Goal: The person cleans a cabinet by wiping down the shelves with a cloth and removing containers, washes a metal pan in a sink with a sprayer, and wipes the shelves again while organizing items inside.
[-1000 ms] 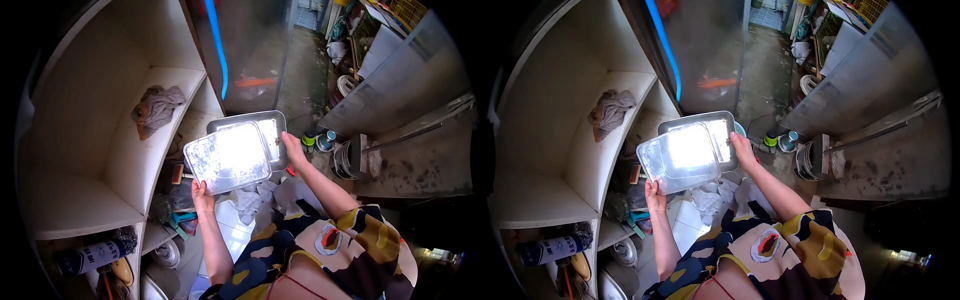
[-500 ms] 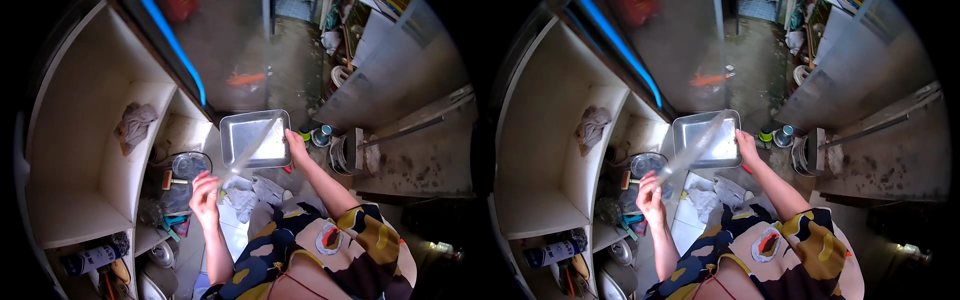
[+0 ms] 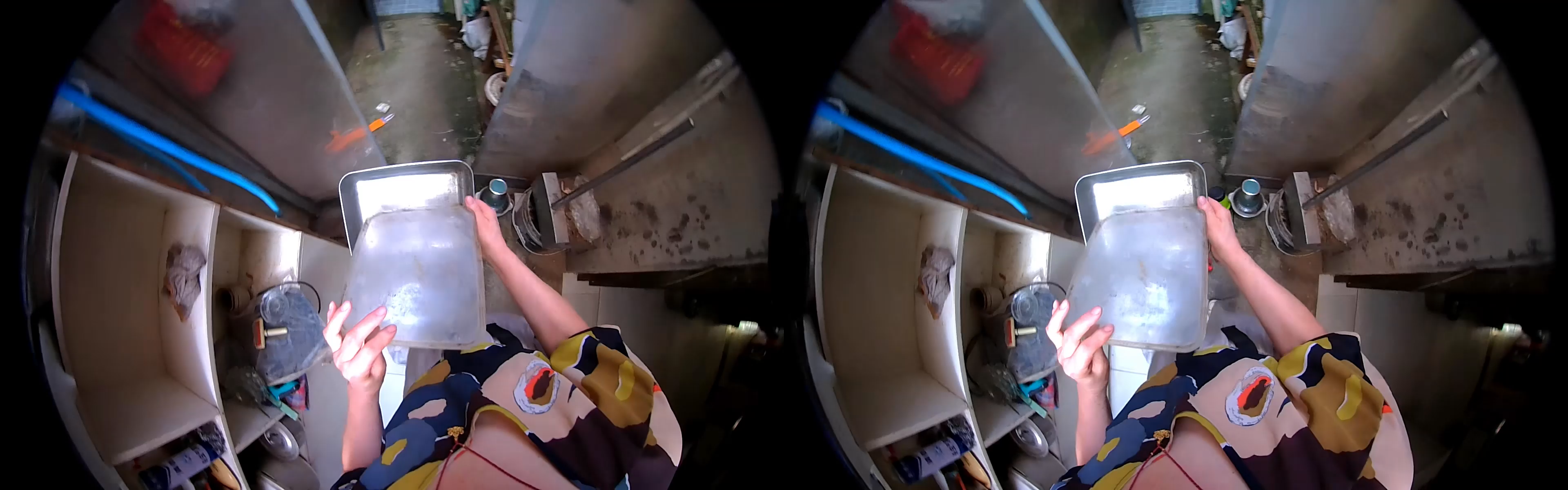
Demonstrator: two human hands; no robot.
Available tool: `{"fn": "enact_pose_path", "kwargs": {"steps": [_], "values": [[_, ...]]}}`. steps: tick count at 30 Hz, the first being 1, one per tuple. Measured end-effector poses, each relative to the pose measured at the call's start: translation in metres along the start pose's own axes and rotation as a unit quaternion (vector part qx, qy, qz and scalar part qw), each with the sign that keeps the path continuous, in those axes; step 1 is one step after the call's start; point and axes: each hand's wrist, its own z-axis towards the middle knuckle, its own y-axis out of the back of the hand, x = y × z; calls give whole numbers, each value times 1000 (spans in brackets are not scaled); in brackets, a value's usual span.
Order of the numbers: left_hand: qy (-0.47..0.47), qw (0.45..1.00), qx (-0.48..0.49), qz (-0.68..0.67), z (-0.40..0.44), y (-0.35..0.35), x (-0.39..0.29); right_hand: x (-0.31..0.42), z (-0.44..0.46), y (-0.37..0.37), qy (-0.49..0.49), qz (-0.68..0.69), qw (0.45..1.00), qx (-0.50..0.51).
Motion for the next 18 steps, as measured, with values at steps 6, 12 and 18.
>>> {"fn": "enact_pose_path", "kwargs": {"steps": [6,12,18], "values": [[5,993,-9,-119,5,-18,19,2,-19,41,44,43,997,-47],[-2,982,20,-189,5,-19,37,10,-54,42,34,108,986,-122],[416,794,5,-443,-23,-59,83,-16,-72,41,96,87,979,-157]]}}
